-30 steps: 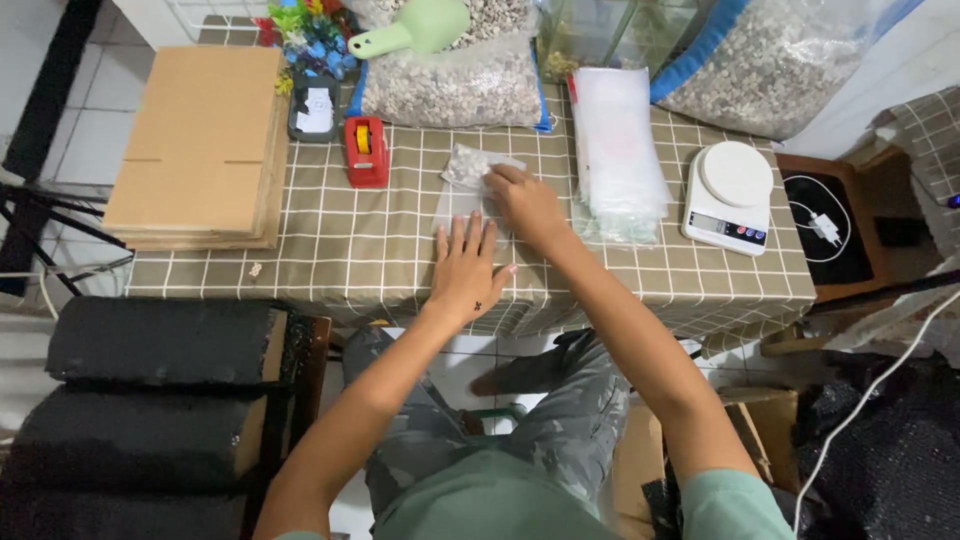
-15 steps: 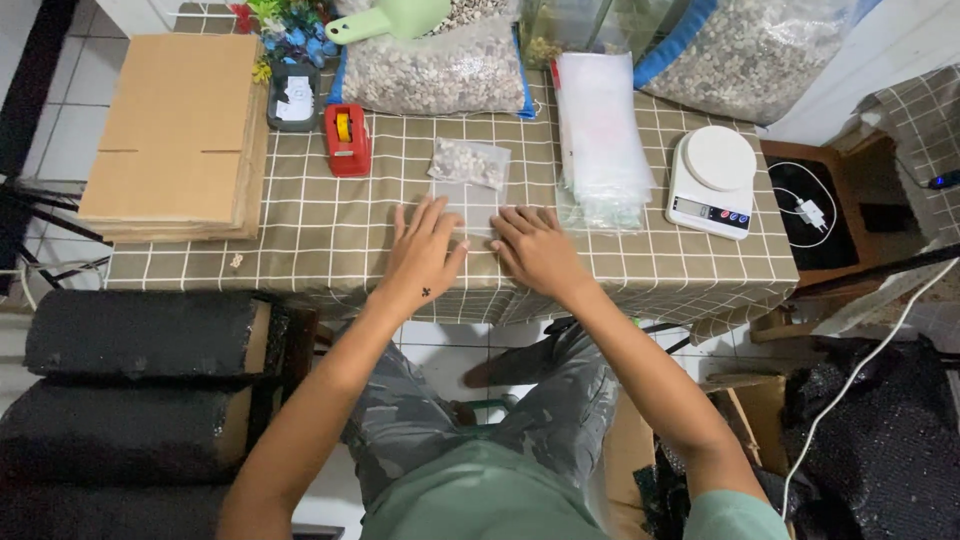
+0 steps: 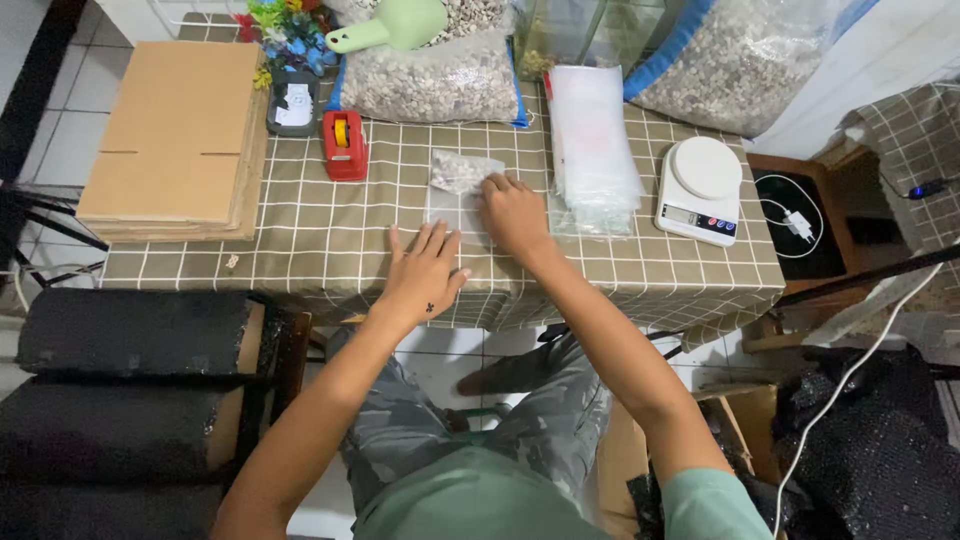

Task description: Packing aquarium substrate into small bags, weighing them, and preparing a shipping box.

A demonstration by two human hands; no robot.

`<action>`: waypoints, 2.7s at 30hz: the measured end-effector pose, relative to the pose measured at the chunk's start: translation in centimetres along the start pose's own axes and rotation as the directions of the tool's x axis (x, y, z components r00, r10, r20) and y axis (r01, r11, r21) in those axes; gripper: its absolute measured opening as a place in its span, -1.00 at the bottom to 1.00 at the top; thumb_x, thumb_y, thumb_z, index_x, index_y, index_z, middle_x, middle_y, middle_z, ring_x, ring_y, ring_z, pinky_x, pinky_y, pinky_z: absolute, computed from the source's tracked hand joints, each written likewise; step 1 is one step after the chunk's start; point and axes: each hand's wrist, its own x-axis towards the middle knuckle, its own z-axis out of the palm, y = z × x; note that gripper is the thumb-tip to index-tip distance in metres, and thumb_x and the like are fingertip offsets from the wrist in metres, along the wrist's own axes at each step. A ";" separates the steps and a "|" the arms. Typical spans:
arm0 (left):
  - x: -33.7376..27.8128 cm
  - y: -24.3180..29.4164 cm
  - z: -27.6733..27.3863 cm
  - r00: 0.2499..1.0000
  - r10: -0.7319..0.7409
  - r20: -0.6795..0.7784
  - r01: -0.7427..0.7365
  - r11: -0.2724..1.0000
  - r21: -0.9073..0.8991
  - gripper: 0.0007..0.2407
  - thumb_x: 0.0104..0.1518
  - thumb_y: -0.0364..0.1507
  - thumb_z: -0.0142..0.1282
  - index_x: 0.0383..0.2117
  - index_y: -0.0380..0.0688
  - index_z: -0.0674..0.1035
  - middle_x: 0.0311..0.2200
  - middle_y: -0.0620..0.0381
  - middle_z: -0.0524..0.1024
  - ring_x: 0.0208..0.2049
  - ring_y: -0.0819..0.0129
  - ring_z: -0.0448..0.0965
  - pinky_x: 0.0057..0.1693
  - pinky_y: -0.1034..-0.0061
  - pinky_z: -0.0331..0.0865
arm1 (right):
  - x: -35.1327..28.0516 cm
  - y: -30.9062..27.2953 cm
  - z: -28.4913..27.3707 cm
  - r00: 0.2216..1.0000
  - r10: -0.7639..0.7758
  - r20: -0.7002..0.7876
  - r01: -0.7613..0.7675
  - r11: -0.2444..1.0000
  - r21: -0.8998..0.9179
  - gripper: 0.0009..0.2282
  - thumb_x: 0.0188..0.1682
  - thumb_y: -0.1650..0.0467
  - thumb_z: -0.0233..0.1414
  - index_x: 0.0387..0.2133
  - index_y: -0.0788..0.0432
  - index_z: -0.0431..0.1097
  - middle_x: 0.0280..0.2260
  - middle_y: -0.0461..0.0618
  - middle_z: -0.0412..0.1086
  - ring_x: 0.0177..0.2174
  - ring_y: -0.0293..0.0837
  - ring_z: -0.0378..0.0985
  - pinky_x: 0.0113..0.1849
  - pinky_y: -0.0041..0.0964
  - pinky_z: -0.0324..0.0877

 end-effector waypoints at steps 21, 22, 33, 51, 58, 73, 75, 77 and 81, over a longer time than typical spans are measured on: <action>-2.7 0.4 0.1 0.990 0.142 -0.019 -0.142 0.990 -0.002 -0.45 -0.06 -0.28 0.38 0.11 -0.14 0.51 0.12 -0.03 0.46 0.24 0.02 0.36 0.40 -0.29 -0.15 | -12.8 -3.0 -5.0 0.955 -0.292 -0.051 0.293 0.956 0.004 -0.58 -0.07 0.18 0.16 0.00 0.11 0.47 -0.16 -0.03 0.43 -0.05 0.00 0.47 0.15 0.14 0.24; -2.7 0.1 0.9 0.990 0.129 -0.062 -0.128 0.992 0.021 -0.63 0.02 -0.38 0.32 0.01 -0.05 0.60 0.01 0.03 0.56 0.17 0.08 0.47 0.40 -0.26 -0.15 | -12.9 -2.8 -4.3 0.952 -0.298 -0.074 0.297 0.955 -0.013 -0.65 -0.08 0.20 0.18 -0.07 0.08 0.51 -0.22 -0.05 0.40 -0.06 0.00 0.45 0.14 0.14 0.23; -2.4 -0.8 1.6 0.992 0.107 -0.065 -0.105 0.994 0.038 -0.59 0.05 -0.27 0.29 0.06 0.00 0.56 -0.17 0.08 0.56 -0.02 0.10 0.54 0.37 -0.20 -0.01 | -10.8 -0.9 -8.6 0.943 -0.278 0.183 0.261 0.959 0.110 -0.52 -0.12 0.15 0.21 0.06 0.04 0.43 -0.01 -0.01 0.42 0.12 0.05 0.41 0.11 0.10 0.29; 3.7 -3.7 -2.5 0.991 -0.090 -0.095 0.066 0.971 -0.230 -0.73 0.19 -0.34 0.01 -0.04 0.22 0.67 -0.31 -0.06 0.68 -0.18 -0.15 0.67 -0.02 -0.03 0.50 | -5.4 2.7 -7.3 0.993 -0.028 0.111 -0.039 0.829 0.558 -0.88 -0.03 0.30 0.17 -0.36 0.07 0.56 -0.32 0.04 0.57 -0.15 0.15 0.61 -0.07 0.03 0.43; 10.8 -8.0 -0.4 0.985 -0.096 0.144 0.135 0.948 -0.288 -0.73 0.08 -0.42 0.08 -0.10 0.07 0.71 -0.28 -0.16 0.68 -0.08 -0.21 0.65 0.07 -0.03 0.50 | 0.2 6.0 -1.7 0.941 0.054 0.333 -0.221 0.844 0.489 -0.80 -0.20 0.25 0.22 -0.34 0.00 0.59 -0.43 -0.06 0.59 -0.28 0.04 0.68 -0.18 -0.04 0.48; 10.8 -4.7 -7.4 0.939 -0.096 0.329 0.157 0.974 -0.163 -0.82 0.03 -0.44 0.05 -0.41 -0.09 0.74 -0.31 -0.25 0.67 -0.13 -0.26 0.65 -0.02 -0.04 0.50 | 3.6 4.4 -5.3 0.827 -0.073 0.557 -0.203 0.886 0.418 -0.82 -0.25 0.26 0.25 -0.40 0.00 0.60 -0.43 0.01 0.59 -0.26 0.14 0.66 -0.19 0.02 0.47; 11.2 -5.3 -8.7 0.973 -0.073 0.220 0.118 0.972 -0.201 -0.83 0.05 -0.47 0.04 -0.43 -0.09 0.73 -0.36 -0.24 0.66 -0.17 -0.27 0.65 -0.05 -0.04 0.50 | 4.3 5.2 -6.0 0.892 -0.072 0.447 -0.175 0.855 0.487 -0.85 -0.22 0.30 0.23 -0.41 0.05 0.59 -0.46 0.04 0.58 -0.31 0.16 0.65 -0.21 0.01 0.46; 11.5 -5.8 -10.0 0.993 -0.052 0.107 0.076 0.969 -0.235 -0.84 0.06 -0.50 0.04 -0.45 -0.10 0.72 -0.41 -0.23 0.65 -0.20 -0.28 0.65 -0.08 -0.04 0.50 | 5.1 5.9 -6.7 0.942 -0.064 0.329 -0.136 0.823 0.551 -0.88 -0.18 0.33 0.22 -0.42 0.09 0.57 -0.48 0.08 0.56 -0.37 0.18 0.64 -0.24 0.00 0.44; 11.5 -7.3 -8.4 0.980 0.062 -0.190 -0.077 0.995 -0.069 -0.95 0.18 -0.43 0.16 -0.31 -0.07 0.59 -0.37 0.00 0.53 -0.19 -0.07 0.62 -0.08 0.08 0.49 | 4.8 5.4 -7.1 1.000 -0.020 -0.005 0.020 0.881 0.473 -0.91 -0.14 0.40 0.26 -0.42 -0.05 0.50 -0.50 -0.21 0.52 -0.43 -0.11 0.61 -0.26 -0.22 0.47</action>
